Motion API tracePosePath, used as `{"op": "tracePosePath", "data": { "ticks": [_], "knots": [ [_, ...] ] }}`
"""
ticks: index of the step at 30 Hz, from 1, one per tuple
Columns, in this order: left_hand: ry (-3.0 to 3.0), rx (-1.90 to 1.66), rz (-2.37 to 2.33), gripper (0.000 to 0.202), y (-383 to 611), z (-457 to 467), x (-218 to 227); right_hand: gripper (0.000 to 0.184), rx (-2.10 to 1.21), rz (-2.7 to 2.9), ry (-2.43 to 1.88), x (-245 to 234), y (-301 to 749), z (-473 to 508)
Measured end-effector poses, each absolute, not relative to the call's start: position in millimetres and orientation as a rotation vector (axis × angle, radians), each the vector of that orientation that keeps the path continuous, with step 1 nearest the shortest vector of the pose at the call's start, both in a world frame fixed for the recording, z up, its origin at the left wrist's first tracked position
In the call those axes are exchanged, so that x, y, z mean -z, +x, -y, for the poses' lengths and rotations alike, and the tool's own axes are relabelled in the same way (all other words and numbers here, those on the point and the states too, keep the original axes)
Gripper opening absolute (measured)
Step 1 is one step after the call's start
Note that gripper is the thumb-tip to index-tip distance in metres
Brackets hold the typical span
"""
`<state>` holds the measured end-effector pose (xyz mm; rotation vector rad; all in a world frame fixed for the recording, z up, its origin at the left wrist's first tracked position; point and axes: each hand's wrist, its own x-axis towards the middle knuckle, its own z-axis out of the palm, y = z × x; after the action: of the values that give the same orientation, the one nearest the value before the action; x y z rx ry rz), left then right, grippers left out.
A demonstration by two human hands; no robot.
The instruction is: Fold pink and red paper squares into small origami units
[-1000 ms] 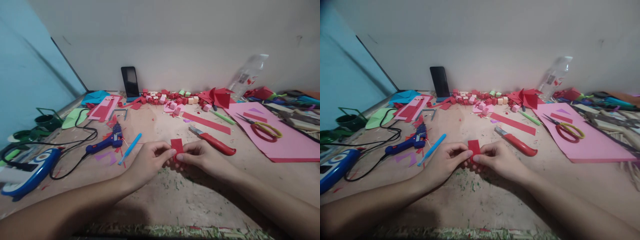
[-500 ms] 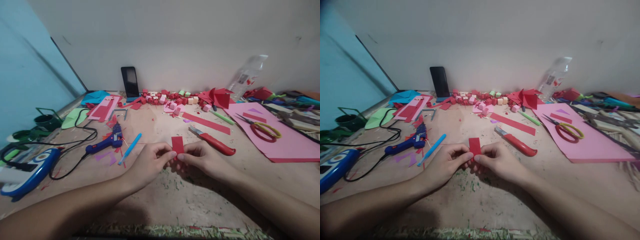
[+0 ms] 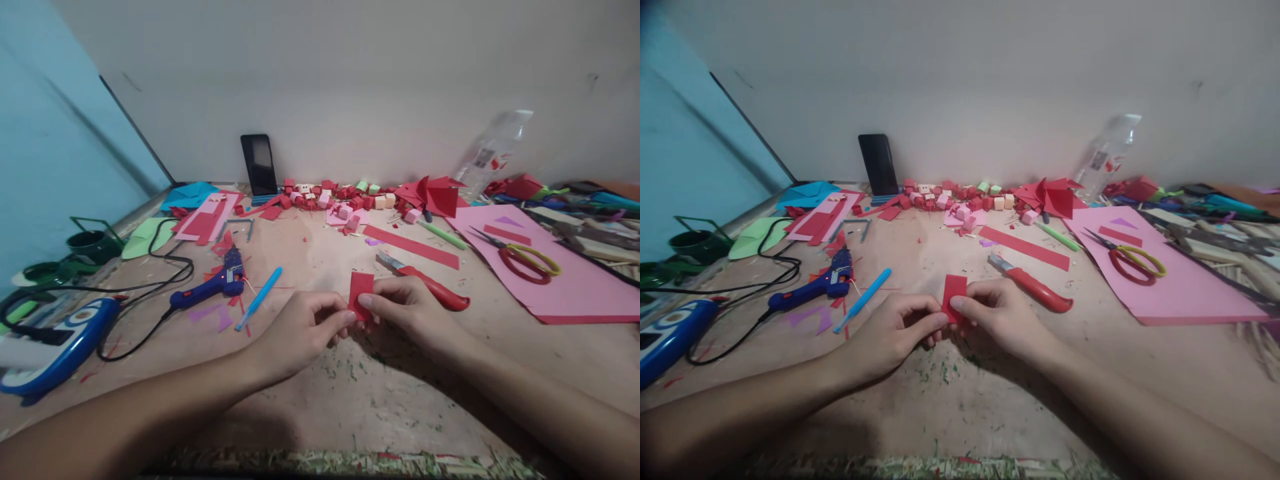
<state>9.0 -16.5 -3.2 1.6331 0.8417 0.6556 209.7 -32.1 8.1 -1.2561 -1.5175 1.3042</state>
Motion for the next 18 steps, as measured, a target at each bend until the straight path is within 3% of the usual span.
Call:
{"op": "tracePosePath", "data": {
  "ticks": [12, 18],
  "knots": [
    [1.761, -0.634, -0.874, 0.033, 9.4, 17.2, -1.7, 0.052, -1.311, 1.527, -1.26, -5.6, 210.3, 31.6],
    [1.778, -0.634, -0.835, 0.031, 8.5, 18.9, -2.2, 0.049, -1.339, 1.473, -1.219, -4.2, 210.2, 31.5]
  ]
}}
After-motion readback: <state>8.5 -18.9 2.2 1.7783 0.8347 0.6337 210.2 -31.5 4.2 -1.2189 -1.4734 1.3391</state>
